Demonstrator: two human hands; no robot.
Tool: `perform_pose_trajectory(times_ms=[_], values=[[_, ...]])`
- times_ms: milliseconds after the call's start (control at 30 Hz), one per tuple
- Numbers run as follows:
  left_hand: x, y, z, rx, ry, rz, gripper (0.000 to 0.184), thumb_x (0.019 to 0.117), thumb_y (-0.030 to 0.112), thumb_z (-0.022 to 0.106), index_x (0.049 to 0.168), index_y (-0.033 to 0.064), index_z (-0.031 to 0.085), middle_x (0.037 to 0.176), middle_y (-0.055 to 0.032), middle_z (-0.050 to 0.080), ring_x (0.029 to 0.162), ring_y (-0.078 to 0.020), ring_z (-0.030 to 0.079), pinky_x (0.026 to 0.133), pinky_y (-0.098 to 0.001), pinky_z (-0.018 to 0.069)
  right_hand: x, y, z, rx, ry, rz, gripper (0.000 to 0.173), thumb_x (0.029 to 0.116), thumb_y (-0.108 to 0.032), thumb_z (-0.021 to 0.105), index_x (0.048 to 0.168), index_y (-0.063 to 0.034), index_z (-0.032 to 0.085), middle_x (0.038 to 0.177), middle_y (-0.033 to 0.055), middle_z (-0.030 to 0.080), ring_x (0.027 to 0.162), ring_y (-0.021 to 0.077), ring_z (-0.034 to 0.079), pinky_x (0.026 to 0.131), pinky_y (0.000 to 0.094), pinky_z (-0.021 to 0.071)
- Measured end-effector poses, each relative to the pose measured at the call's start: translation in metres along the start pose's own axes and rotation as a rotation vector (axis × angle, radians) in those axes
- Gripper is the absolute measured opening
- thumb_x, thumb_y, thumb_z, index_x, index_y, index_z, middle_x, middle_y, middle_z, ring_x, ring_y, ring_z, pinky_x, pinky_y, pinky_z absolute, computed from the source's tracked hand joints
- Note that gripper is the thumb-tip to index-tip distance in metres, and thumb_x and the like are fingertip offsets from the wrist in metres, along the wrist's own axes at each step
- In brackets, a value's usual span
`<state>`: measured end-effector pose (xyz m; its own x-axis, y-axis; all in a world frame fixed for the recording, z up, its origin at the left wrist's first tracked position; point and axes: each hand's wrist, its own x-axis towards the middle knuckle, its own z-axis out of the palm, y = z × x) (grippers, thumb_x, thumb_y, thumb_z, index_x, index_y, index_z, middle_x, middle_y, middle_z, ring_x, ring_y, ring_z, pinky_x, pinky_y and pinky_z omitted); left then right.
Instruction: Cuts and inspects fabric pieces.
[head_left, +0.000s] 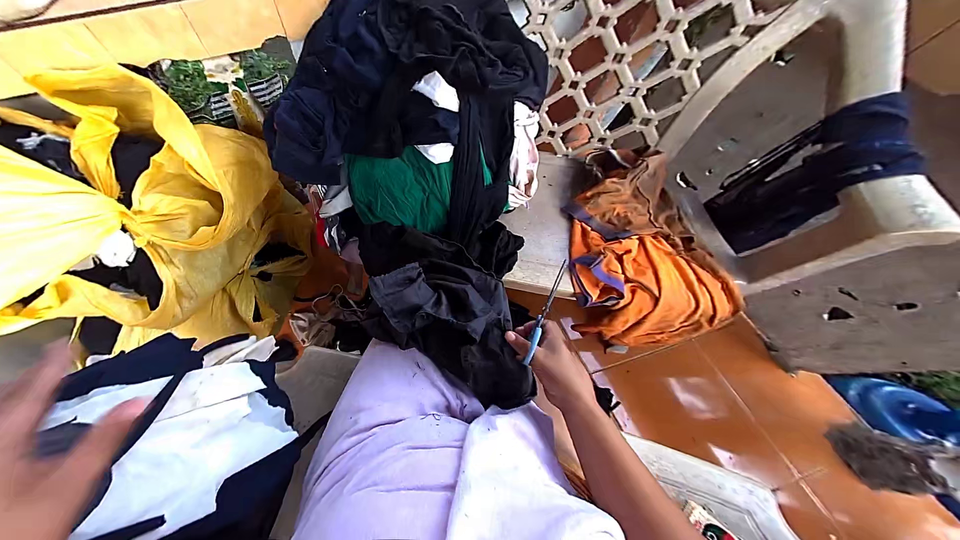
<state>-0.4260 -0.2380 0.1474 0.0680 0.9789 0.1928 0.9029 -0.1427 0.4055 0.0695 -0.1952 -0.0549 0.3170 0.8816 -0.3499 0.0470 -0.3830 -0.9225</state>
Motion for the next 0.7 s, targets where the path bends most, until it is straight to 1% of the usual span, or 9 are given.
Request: perform_pose_trajectory(times_ms=[67, 200, 300, 367, 400, 467, 567, 633, 700], values=[[0.045, 0.043, 0.064, -0.014, -0.047, 0.133, 0.068, 0.095, 0.048, 0.065, 0.142, 0.0003, 0.057, 0.142, -0.0251, 0.057, 0.134, -0.0415, 0.052, 0.11, -0.0613, 0.0392, -0.009, 0.011, 0.004, -0.023, 0.013, 0.052, 0.064, 0.0877, -0.013, 0.077, 0.134, 0.0082, 0.039, 0.114, 0.0187, 0.059, 0.092, 0.0182, 0.061, 0.079, 0.0354, 0.0541], [0.11, 0.118, 0.197, -0.019, -0.567, 0.225, 0.081, 0.0914, 0.039, 0.075, 0.156, 0.0055, 0.04, 0.159, -0.0247, 0.037, 0.149, -0.0429, 0.032, 0.121, -0.0659, 0.0192, -0.021, 0.025, 0.009, -0.222, -0.105, 0.084, 0.076, 0.0809, -0.013, 0.084, 0.138, 0.0079, 0.039, 0.126, 0.0241, 0.059, 0.11, 0.0274, 0.063, 0.095, 0.0424, 0.0538], [0.143, 0.131, 0.246, -0.005, -0.717, 0.283, 0.041, 0.104, 0.023, 0.057, 0.141, 0.005, 0.059, 0.156, -0.0182, 0.046, 0.15, -0.0355, 0.035, 0.123, -0.0602, 0.0175, -0.016, 0.012, 0.0, -0.399, -0.112, 0.103, 0.051, 0.0844, -0.014, 0.082, 0.124, 0.0037, 0.056, 0.104, 0.0192, 0.064, 0.093, 0.0275, 0.063, 0.085, 0.0479, 0.0517], [0.173, 0.138, 0.239, -0.081, -0.637, 0.225, 0.032, 0.1076, 0.013, 0.045, 0.13, 0.0006, 0.065, 0.134, -0.0207, 0.064, 0.133, -0.0365, 0.054, 0.118, -0.0574, 0.0323, -0.01, 0.001, -0.018, -0.34, 0.022, 0.096, 0.042, 0.0852, -0.017, 0.079, 0.12, 0.0003, 0.063, 0.097, 0.0171, 0.067, 0.088, 0.0282, 0.064, 0.08, 0.0515, 0.0521], [0.191, 0.143, 0.228, -0.105, -0.56, 0.205, 0.031, 0.108, 0.012, 0.045, 0.129, 0.0004, 0.064, 0.126, -0.0238, 0.066, 0.125, -0.0405, 0.059, 0.112, -0.0606, 0.0389, -0.004, -0.003, -0.029, -0.197, 0.075, 0.061, 0.039, 0.087, -0.014, 0.075, 0.119, 0.0014, 0.06, 0.095, 0.0138, 0.065, 0.084, 0.0229, 0.063, 0.076, 0.0459, 0.0538], [0.223, 0.155, 0.202, -0.096, -0.371, 0.293, 0.028, 0.1057, 0.01, 0.048, 0.124, 0.0, 0.067, 0.115, -0.0252, 0.069, 0.118, -0.0426, 0.062, 0.11, -0.0631, 0.0386, 0.006, -0.031, -0.049, 0.105, 0.132, -0.026, 0.028, 0.0931, -0.006, 0.064, 0.118, 0.001, 0.053, 0.087, 0.0051, 0.061, 0.072, 0.012, 0.061, 0.065, 0.0333, 0.0556], [0.255, 0.194, 0.153, -0.015, -0.233, 0.438, 0.028, 0.106, 0.009, 0.046, 0.124, -0.0019, 0.065, 0.116, -0.0247, 0.069, 0.119, -0.0421, 0.062, 0.114, -0.0627, 0.0327, 0.011, -0.106, -0.076, 0.257, 0.148, -0.166, 0.017, 0.0959, -0.002, 0.056, 0.112, -0.005, 0.052, 0.081, -0.0006, 0.061, 0.066, 0.0082, 0.061, 0.061, 0.0289, 0.0554], [0.269, 0.222, 0.115, -0.051, -0.184, 0.418, 0.03, 0.1087, 0.012, 0.04, 0.128, -0.0022, 0.059, 0.114, -0.0285, 0.067, 0.114, -0.0465, 0.063, 0.101, -0.0669, 0.0438, 0.006, -0.156, -0.096, 0.287, 0.126, -0.267, 0.015, 0.0964, -0.003, 0.054, 0.108, -0.0122, 0.052, 0.078, -0.0046, 0.062, 0.064, 0.0055, 0.061, 0.059, 0.026, 0.0543], [0.28, 0.244, 0.078, -0.15, -0.108, 0.429, 0.032, 0.1092, 0.013, 0.038, 0.13, -0.0025, 0.056, 0.117, -0.0298, 0.065, 0.114, -0.0469, 0.063, 0.096, -0.0673, 0.0461, -0.001, -0.199, -0.116, 0.297, 0.076, -0.39, 0.014, 0.0974, -0.008, 0.055, 0.107, -0.0182, 0.053, 0.08, -0.0077, 0.064, 0.063, 0.003, 0.061, 0.056, 0.0234, 0.054]])
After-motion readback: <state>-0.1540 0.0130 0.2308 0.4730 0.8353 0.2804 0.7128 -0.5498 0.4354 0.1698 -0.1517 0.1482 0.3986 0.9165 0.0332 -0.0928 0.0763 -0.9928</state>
